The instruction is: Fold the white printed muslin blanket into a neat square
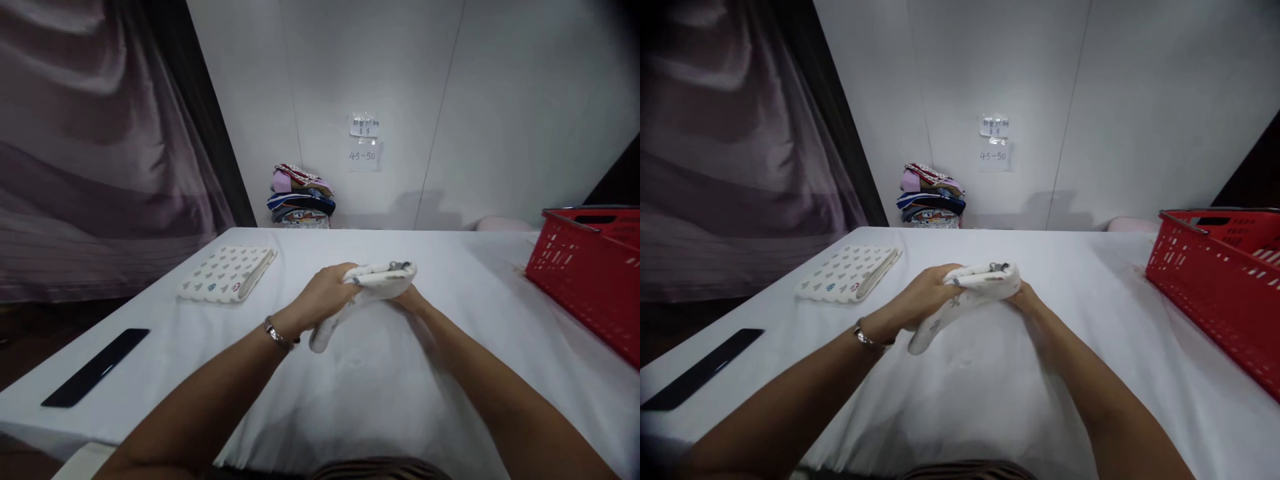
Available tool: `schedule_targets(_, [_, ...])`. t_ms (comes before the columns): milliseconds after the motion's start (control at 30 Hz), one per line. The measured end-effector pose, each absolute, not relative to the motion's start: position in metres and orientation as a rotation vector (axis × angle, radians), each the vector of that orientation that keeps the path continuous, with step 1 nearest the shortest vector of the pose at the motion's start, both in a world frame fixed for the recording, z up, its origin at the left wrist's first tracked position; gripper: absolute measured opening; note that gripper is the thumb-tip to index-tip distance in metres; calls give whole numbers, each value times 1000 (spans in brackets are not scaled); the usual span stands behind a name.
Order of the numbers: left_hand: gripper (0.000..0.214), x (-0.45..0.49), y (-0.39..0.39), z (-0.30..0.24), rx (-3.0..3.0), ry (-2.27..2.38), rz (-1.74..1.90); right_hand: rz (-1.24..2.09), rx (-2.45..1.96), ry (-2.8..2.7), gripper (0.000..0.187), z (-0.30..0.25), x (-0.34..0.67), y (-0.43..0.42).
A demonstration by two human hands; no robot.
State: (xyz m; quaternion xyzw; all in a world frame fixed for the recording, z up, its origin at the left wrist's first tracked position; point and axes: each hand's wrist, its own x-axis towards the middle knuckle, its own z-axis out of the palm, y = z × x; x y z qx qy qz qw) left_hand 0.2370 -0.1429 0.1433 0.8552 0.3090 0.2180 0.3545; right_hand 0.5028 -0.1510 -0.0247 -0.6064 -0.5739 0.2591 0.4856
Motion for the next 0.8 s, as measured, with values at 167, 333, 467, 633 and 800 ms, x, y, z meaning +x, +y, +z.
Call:
schedule_targets(167, [29,221,-123,163,1795,843,574,797,-1620,-1381,39,25,537,-179])
schedule_targets(333, [32,204,-107,155,1281,822,552,730,-1607,-1328,37,114,576,-208])
schedule_targets(467, [36,212,-90,105,988,841,454,885,-1552,-1195,49,121,589,-187])
schedule_targets(633, [27,226,-67,24,848,1078,429,1002,-1812,-969,67,38,574,-145])
schedule_targets(800, [32,223,-64,-2,1039,1192,462,880,-1928,-860,80,-19,560,-144])
